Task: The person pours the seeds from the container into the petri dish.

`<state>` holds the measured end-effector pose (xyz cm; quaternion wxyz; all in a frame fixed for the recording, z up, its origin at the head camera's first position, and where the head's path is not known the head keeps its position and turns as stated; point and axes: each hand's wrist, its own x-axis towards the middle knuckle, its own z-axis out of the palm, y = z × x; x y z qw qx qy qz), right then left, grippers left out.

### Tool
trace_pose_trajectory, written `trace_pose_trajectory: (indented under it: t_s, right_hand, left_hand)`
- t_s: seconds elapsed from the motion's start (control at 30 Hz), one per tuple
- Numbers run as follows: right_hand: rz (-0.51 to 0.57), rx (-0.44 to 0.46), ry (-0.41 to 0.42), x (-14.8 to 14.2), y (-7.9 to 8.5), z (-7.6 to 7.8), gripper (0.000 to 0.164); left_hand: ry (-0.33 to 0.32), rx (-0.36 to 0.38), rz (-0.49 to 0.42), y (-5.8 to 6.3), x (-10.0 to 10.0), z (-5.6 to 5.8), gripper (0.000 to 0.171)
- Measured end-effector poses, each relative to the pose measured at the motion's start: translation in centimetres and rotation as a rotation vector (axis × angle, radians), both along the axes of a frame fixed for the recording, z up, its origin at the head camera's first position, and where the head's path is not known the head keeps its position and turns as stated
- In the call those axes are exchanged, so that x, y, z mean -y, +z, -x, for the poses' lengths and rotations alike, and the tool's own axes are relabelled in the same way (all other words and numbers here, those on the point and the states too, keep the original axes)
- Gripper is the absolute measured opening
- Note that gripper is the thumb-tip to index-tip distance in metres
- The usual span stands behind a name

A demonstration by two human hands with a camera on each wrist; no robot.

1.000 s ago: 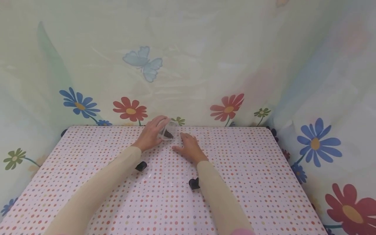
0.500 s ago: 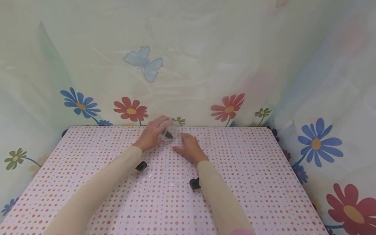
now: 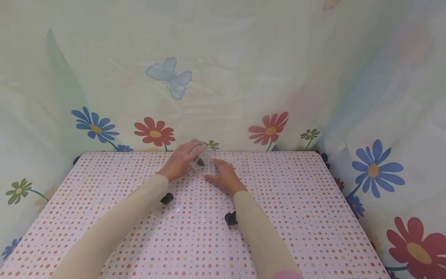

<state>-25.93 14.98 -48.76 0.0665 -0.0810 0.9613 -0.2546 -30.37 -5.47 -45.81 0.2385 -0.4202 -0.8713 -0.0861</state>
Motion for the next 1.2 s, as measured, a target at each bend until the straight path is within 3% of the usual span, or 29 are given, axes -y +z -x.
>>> trace_pose_trajectory:
  t_s: [0.37,0.57,0.93,1.2]
  right_hand:
    - [0.034,-0.007,-0.013,0.0,-0.8,-0.1,0.081]
    - [0.039,-0.017,-0.013,0.0,-0.6,-0.2,0.08]
    - [0.033,-0.027,-0.027,-0.1,-0.2,-0.1,0.079]
    - [0.054,-0.032,-0.018,-0.1,-0.4,-0.3,0.077]
  left_hand:
    - [-0.006,-0.052,0.048,-0.7,-0.4,-0.3,0.078]
    - [-0.014,-0.094,0.097,-0.7,-0.7,-0.2,0.076]
    - [-0.054,-0.171,0.106,-0.5,-1.3,0.1,0.069]
    - [-0.055,-0.166,0.13,-0.6,-1.4,-0.3,0.069]
